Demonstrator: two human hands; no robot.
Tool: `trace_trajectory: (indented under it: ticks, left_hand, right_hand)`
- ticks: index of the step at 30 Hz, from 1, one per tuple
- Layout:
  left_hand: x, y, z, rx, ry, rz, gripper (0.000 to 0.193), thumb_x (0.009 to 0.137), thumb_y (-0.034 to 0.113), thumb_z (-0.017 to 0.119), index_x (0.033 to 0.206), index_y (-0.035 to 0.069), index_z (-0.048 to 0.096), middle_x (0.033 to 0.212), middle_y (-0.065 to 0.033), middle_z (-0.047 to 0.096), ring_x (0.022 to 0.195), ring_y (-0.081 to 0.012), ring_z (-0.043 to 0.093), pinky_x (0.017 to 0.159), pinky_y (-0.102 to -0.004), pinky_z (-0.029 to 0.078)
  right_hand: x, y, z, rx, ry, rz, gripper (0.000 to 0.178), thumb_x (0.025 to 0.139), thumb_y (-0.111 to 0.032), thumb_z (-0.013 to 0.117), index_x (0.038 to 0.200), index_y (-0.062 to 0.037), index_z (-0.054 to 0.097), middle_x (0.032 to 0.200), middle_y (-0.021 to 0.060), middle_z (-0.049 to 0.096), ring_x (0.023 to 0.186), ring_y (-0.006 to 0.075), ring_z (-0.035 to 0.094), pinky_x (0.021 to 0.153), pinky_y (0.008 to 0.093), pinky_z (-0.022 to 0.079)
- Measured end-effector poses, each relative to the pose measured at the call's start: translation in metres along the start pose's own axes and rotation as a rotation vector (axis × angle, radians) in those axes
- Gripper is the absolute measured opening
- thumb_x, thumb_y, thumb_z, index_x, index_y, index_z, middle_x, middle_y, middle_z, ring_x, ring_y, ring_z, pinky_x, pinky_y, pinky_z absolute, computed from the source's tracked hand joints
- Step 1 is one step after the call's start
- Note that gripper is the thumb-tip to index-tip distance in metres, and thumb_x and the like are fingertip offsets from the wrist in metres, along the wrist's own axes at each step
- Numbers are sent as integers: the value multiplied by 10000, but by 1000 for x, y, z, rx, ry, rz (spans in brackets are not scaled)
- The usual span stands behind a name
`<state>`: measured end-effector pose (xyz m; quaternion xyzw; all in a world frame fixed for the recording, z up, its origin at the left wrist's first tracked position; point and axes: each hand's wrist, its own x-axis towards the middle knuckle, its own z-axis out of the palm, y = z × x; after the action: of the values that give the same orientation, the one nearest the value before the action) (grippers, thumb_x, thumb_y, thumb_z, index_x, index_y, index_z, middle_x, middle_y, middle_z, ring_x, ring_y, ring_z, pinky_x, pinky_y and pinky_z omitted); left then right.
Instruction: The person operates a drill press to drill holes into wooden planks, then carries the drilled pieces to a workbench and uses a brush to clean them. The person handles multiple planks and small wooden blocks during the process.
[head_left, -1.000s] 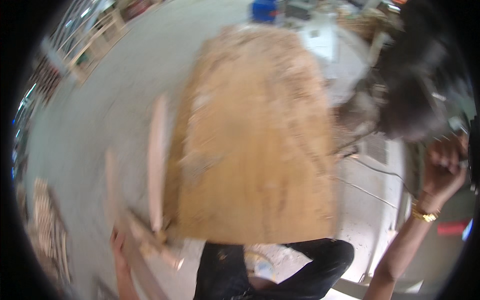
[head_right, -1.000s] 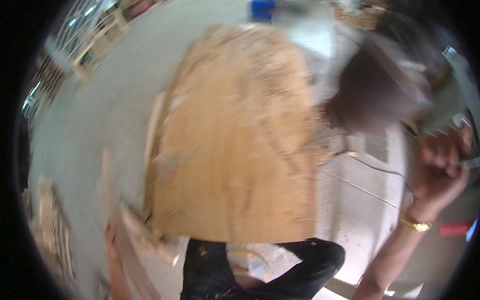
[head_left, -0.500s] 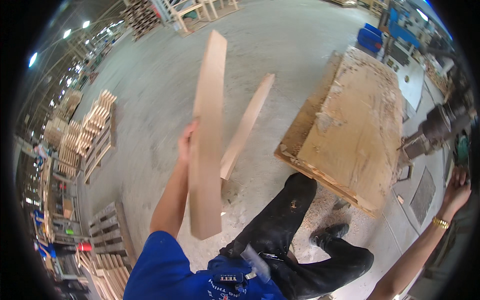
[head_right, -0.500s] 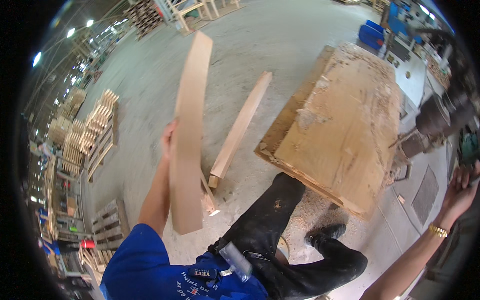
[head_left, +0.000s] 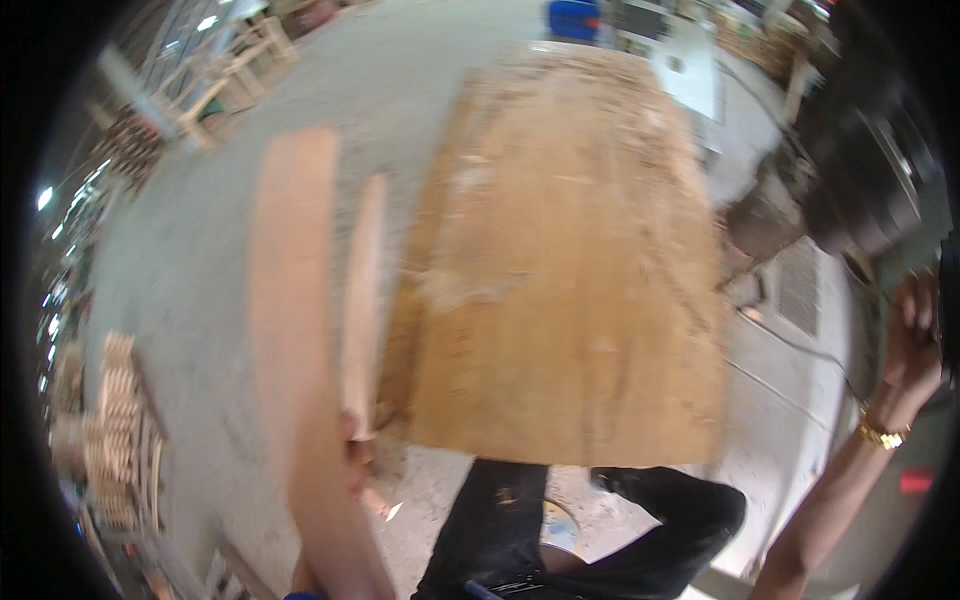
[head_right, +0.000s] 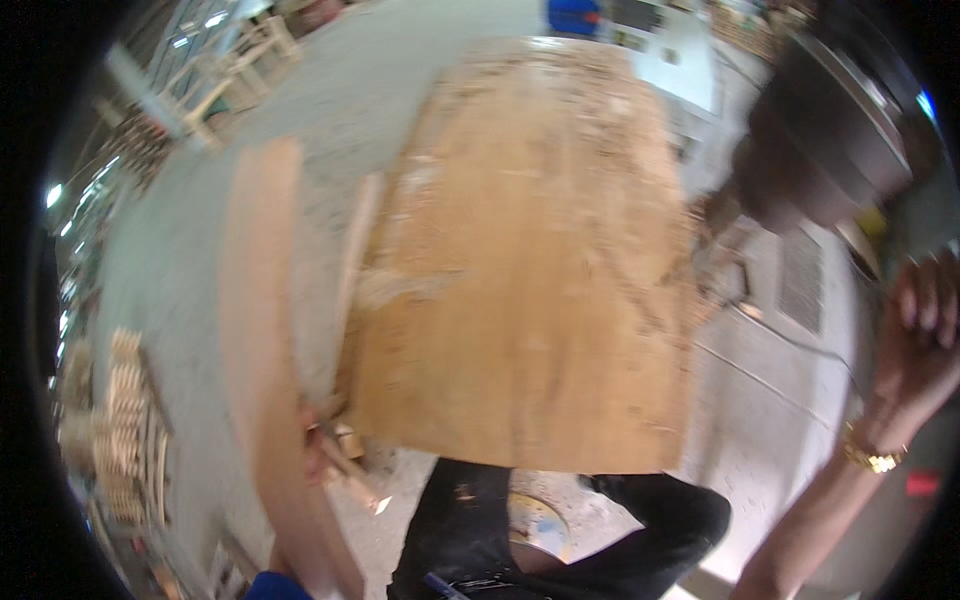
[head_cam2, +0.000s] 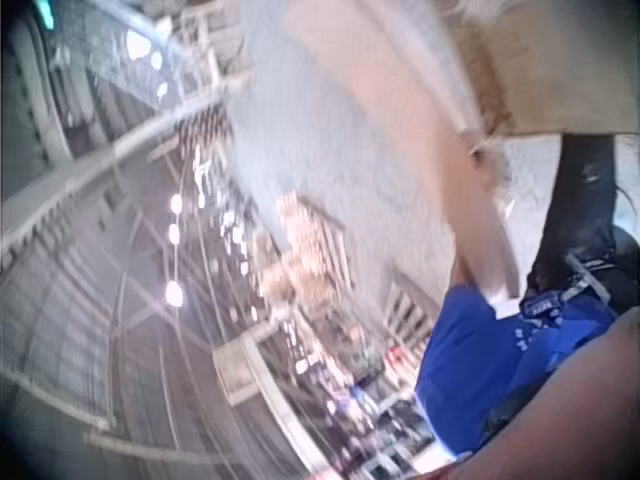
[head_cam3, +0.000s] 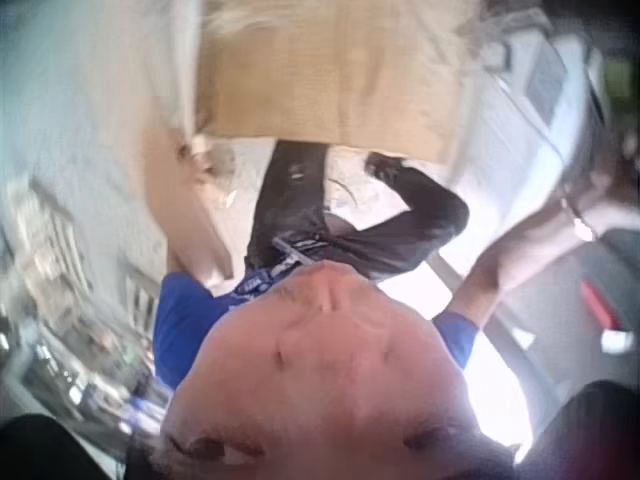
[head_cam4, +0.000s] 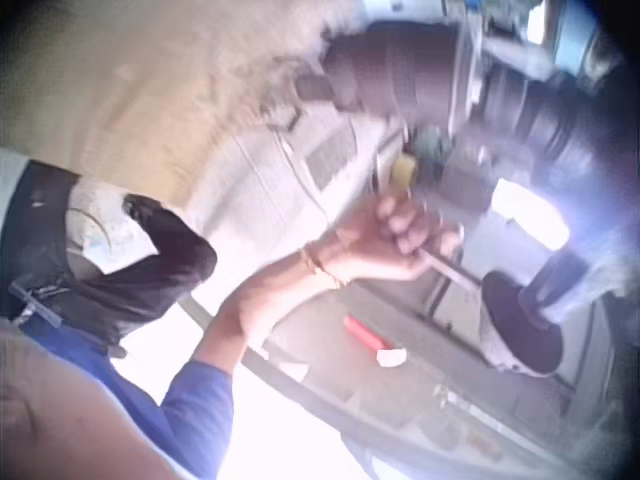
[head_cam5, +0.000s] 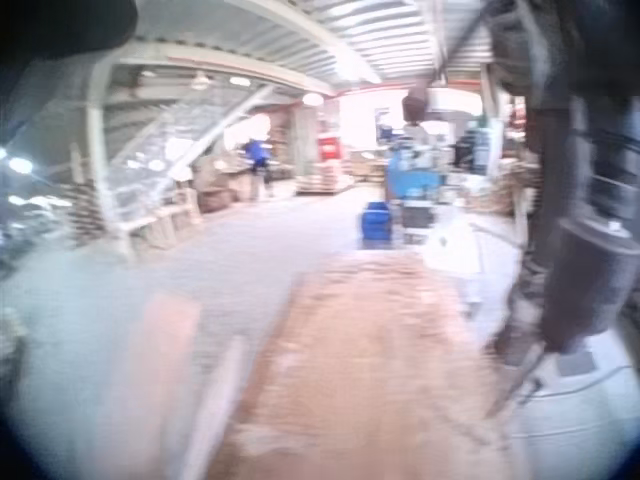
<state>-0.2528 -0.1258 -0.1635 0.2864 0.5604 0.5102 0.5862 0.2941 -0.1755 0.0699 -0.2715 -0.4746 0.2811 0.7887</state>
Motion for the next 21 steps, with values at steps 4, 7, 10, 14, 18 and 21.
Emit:
trace_trajectory:
  ticks: [4,7,10,14,18,21]
  left_hand:
    - [-7,59,38,-409,-687,-106,662,812,445,553,1282,12,382,996,-141,572,609,-224,573,450,-347,475]
    - [-16,91,32,96,-469,177,756,733,487,595,1286,3,418,1083,-149,546,816,-238,577,677,-350,493]
    - [-26,129,71,842,-391,426,800,637,300,718,1322,24,410,1097,-134,537,953,-245,559,834,-329,446]
    - [-57,138,97,1258,-449,852,797,601,174,737,1318,41,414,1043,-142,531,943,-279,563,816,-348,456]
    - [-80,147,127,1439,-510,833,800,597,133,738,1324,59,413,1047,-156,512,932,-312,553,831,-354,454]
    - [-77,147,139,1557,-614,915,811,589,127,753,1322,66,413,1066,-158,502,937,-331,548,836,-367,456]
  right_hand:
    - [0,6,-5,25,-46,28,135,919,-96,395,819,-49,473,548,-45,285,503,61,234,499,214,225]
    - [-5,14,-6,27,-52,4,165,926,-123,372,893,-53,518,566,-56,284,515,58,231,515,212,234]
    - [-4,24,4,-86,213,-74,274,944,-166,340,1054,-54,565,558,-64,284,502,64,213,510,219,232]
    - [-3,21,22,-129,344,-30,277,954,-210,331,988,-59,560,546,-44,292,491,79,227,490,233,229]
    - [-4,22,24,-146,294,-39,256,939,-170,320,995,-44,535,539,-27,323,466,82,264,448,233,236]
    - [-3,21,24,-146,279,-29,234,911,-118,311,977,-30,517,544,-10,365,458,82,305,419,230,243]
